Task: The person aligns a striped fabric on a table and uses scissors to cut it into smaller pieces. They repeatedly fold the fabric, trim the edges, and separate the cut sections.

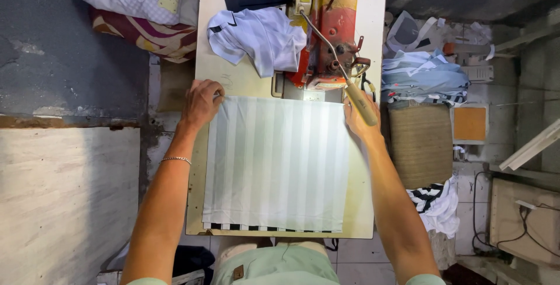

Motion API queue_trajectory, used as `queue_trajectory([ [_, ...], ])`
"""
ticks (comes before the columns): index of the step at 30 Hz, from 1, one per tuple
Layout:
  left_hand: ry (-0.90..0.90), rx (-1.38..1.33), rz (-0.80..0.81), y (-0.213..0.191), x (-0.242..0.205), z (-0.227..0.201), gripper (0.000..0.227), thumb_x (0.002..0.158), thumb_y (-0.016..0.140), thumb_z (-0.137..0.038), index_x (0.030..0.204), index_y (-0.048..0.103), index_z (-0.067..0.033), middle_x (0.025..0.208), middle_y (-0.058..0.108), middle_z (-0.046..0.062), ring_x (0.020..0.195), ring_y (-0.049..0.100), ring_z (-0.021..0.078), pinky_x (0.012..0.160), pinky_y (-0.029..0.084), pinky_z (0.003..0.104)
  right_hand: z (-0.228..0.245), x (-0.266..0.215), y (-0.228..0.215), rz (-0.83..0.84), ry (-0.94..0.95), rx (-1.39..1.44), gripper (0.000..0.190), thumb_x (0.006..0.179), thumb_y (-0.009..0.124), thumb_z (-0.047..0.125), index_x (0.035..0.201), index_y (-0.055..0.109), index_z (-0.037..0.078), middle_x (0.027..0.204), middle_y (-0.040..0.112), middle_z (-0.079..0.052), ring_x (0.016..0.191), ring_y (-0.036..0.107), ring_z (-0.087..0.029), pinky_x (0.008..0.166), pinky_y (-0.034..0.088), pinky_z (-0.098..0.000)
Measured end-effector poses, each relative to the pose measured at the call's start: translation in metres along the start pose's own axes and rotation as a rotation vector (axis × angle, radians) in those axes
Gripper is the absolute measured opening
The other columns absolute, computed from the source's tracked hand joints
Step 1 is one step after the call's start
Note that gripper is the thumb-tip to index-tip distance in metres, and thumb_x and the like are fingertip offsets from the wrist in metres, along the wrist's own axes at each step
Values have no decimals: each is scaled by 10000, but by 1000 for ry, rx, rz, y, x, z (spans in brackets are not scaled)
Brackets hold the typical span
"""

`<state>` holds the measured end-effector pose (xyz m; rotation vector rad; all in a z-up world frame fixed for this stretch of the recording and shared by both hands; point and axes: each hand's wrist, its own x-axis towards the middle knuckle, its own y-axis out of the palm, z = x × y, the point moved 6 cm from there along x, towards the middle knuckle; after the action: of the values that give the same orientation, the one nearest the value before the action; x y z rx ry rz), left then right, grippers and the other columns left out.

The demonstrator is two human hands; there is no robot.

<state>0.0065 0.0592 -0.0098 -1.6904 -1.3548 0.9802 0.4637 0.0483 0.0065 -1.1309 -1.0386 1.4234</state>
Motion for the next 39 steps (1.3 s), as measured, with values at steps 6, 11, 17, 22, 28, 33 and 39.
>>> queue_trajectory([
  [6, 7, 29, 73, -8, -5, -4, 161, 920, 739, -182, 1050, 663, -238, 984, 720, -10, 1073, 672, 304, 902, 511, 524, -35, 1, 30, 34, -16, -79, 284, 994, 538, 466, 1182, 653, 287, 1026, 673, -80, 1001, 723, -327, 856, 594, -465],
  [11, 29, 65, 64, -21, -21, -8, 161, 923, 743, -201, 1075, 700, -232, 968, 724, 2, 1068, 668, 289, 922, 491, 512, -14, -23, -6, -193, -235, -40, 162, 963, 616, 329, 1117, 666, 338, 850, 646, -16, 813, 737, -284, 739, 610, -424],
  [17, 59, 35, 30, -49, -73, -19, 91, 958, 720, -241, 1027, 754, -192, 961, 713, 66, 1007, 674, 318, 883, 512, 517, -6, -72, -33, -85, -99, 191, 141, 906, 691, 182, 1022, 769, 207, 823, 732, -123, 832, 723, -365, 744, 581, -471],
  [22, -173, -302, 30, -55, -154, -18, 169, 982, 695, -264, 1109, 781, -192, 802, 755, 92, 826, 745, 332, 808, 582, 445, -7, -142, -26, -81, 95, 356, 156, 918, 714, 233, 1054, 783, 266, 680, 703, -124, 732, 711, -332, 706, 567, -422],
  [28, -399, -603, -70, -4, -220, -9, 190, 911, 767, -271, 1049, 799, -144, 868, 790, 139, 833, 772, 295, 769, 606, 379, 24, -229, 3, 87, 571, 977, 213, 895, 722, 86, 1094, 742, 15, 983, 744, -272, 823, 749, -328, 654, 626, -434],
  [33, -601, -725, -224, 25, -233, 3, 231, 857, 814, -376, 955, 817, -168, 795, 774, 87, 791, 758, 263, 661, 610, 379, 38, -245, 15, 8, 737, 1162, 220, 932, 718, 142, 1065, 706, -32, 979, 725, -261, 833, 747, -311, 672, 638, -421],
  [39, -686, -823, -326, 0, -255, -30, 177, 818, 798, -170, 983, 764, -115, 797, 770, 108, 693, 756, 199, 595, 633, 297, 26, -258, 7, -101, 714, 1260, 347, 889, 734, 64, 1196, 611, -43, 931, 702, -222, 804, 751, -288, 660, 658, -395],
])
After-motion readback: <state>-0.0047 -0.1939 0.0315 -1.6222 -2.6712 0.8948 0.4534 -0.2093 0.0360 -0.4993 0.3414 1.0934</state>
